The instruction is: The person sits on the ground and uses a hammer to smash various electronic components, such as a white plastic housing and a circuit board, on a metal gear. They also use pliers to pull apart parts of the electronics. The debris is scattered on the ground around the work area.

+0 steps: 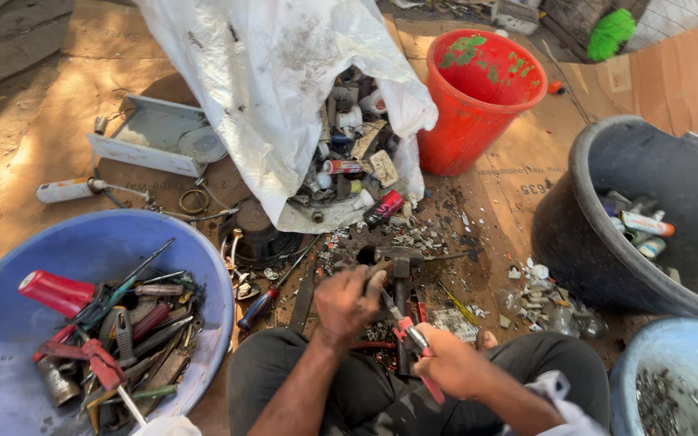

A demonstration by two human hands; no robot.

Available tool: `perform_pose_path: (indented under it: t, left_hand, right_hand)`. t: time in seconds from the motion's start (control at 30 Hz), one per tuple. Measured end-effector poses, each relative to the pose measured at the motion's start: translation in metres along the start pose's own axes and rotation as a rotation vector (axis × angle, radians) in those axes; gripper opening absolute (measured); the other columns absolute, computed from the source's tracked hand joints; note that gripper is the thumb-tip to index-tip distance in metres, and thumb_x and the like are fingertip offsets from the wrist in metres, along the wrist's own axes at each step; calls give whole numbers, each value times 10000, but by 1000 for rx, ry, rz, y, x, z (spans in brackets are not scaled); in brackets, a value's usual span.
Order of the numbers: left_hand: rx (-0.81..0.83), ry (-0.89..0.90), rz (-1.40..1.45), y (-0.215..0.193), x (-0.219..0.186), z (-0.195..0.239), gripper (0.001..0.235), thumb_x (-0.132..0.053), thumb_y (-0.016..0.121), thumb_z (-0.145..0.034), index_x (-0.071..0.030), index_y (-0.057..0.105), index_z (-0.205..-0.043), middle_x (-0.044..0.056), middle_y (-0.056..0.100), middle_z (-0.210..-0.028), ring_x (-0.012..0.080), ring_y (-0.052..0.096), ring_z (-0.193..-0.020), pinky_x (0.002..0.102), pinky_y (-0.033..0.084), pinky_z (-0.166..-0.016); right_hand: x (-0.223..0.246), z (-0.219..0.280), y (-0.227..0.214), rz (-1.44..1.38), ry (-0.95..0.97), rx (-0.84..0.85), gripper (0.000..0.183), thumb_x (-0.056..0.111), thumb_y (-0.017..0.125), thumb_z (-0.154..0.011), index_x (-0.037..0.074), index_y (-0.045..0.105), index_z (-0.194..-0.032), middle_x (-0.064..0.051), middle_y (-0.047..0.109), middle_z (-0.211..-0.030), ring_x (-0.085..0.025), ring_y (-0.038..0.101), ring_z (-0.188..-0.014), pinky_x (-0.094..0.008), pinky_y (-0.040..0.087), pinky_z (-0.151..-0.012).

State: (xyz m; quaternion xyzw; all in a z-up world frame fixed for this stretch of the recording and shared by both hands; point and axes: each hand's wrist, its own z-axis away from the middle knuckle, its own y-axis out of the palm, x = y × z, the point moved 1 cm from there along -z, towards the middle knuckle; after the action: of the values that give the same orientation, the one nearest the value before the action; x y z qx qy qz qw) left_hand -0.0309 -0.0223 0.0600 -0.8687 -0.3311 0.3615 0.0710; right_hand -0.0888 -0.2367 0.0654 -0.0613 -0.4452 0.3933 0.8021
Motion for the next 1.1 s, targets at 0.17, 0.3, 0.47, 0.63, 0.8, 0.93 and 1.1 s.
perform_pose_path:
  t: [0.17, 0.3, 0.47, 0.63, 0.8, 0.93, 1.1]
  left_hand:
    - [14, -2, -95, 9, -32, 6, 179, -195, 802, -892, -30, 733, -890, 86, 578, -628, 233, 567, -517, 378, 443, -477]
    - [34, -21, -9, 6, -29, 5, 164, -179, 787, -888, -29, 722, -880, 87, 571, -642, 238, 565, -529, 379, 448, -488]
    - [44, -92, 114, -1, -18, 0, 152, -167, 797, -869, -25, 742, -861, 88, 612, -648, 237, 589, -524, 374, 466, -484]
    - [49, -143, 194, -5, -13, -1, 150, -151, 797, -861, -10, 746, -875, 98, 652, -691, 243, 622, -550, 369, 491, -510]
    - [31, -135, 172, -4, -6, 0, 153, -152, 788, -875, -6, 746, -887, 101, 678, -715, 249, 645, -580, 370, 507, -533]
    - [153, -251, 167, 1, 0, 4, 186, -183, 794, -889, 2, 768, -882, 99, 712, -682, 217, 663, -518, 350, 496, -460]
    - [28, -228, 122, -1, 17, 8, 245, -260, 775, -910, -19, 764, -871, 129, 734, -777, 282, 704, -653, 384, 540, -577]
  right_hand:
    - [5, 24, -30, 299, -108, 20, 379, -33, 554, -809, 124, 526, -1153, -132, 646, -896, -322, 670, -909, -448, 502, -779]
    - [24, 29, -36, 396, -125, 35, 269, 27, 586, -867, 114, 532, -1116, -156, 667, -916, -350, 668, -931, -474, 494, -786]
    - [38, 19, -53, 240, 274, 287, 354, 28, 537, -877, 179, 532, -1196, -171, 640, -732, -280, 539, -553, -415, 402, -498]
    - [46, 12, -56, -43, 11, 359, 323, 4, 679, -844, 53, 606, -1155, -55, 669, -755, -102, 558, -520, -305, 412, -427]
    - [69, 13, -55, 126, 198, 307, 292, 53, 623, -847, 109, 579, -1131, -89, 610, -711, -179, 527, -519, -357, 397, -455]
    - [77, 17, -47, 247, 149, 218, 243, 183, 676, -919, 70, 576, -1109, -99, 654, -788, -201, 628, -692, -386, 493, -631]
    - [44, 3, -7, 426, -36, 11, 283, 217, 662, -933, 73, 522, -1133, -175, 657, -890, -385, 660, -873, -490, 499, -773]
